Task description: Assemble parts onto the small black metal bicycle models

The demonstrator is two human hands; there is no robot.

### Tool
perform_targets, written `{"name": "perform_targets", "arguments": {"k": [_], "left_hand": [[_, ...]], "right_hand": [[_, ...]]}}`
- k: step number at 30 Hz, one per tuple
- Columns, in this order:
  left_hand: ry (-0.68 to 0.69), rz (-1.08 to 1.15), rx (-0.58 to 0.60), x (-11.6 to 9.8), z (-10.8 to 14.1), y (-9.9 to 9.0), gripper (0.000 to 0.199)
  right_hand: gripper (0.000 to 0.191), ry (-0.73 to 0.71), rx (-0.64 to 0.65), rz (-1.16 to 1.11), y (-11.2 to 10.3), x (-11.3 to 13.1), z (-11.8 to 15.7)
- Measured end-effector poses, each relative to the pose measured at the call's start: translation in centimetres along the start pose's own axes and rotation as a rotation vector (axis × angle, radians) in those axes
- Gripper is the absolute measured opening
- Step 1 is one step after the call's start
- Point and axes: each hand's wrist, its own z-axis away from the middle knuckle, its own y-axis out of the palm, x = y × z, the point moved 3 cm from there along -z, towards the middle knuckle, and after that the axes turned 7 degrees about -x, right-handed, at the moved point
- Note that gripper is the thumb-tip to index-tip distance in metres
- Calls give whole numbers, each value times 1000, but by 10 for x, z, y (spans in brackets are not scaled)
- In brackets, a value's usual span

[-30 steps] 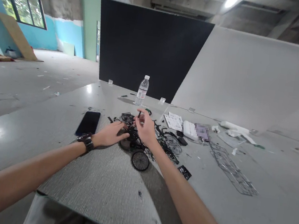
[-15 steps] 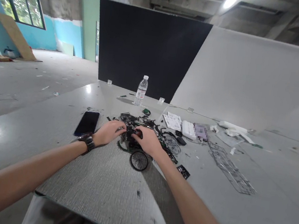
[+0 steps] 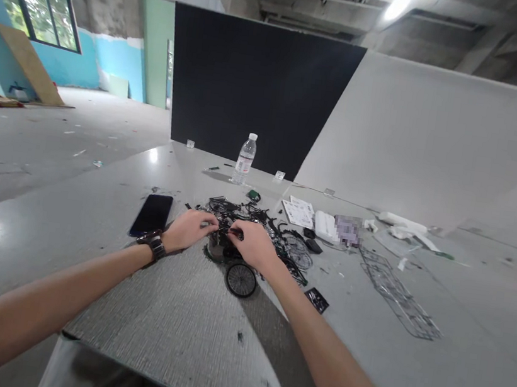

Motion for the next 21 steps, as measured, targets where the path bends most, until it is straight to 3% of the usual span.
{"name": "perform_targets", "arguments": {"k": [7, 12, 16, 21], "left_hand": [[118, -191, 26, -9, 2, -4, 22], [185, -281, -30, -10, 3, -1, 24], [108, -349, -72, -1, 3, -1, 23], [24, -398, -19, 12, 3, -1, 23]], "right_hand": [[12, 6, 39, 94, -3, 6, 0], [12, 6, 37, 147, -5, 9, 1], [14, 14, 30, 137, -5, 9, 3], [22, 3, -22, 98, -8, 4, 3]]}}
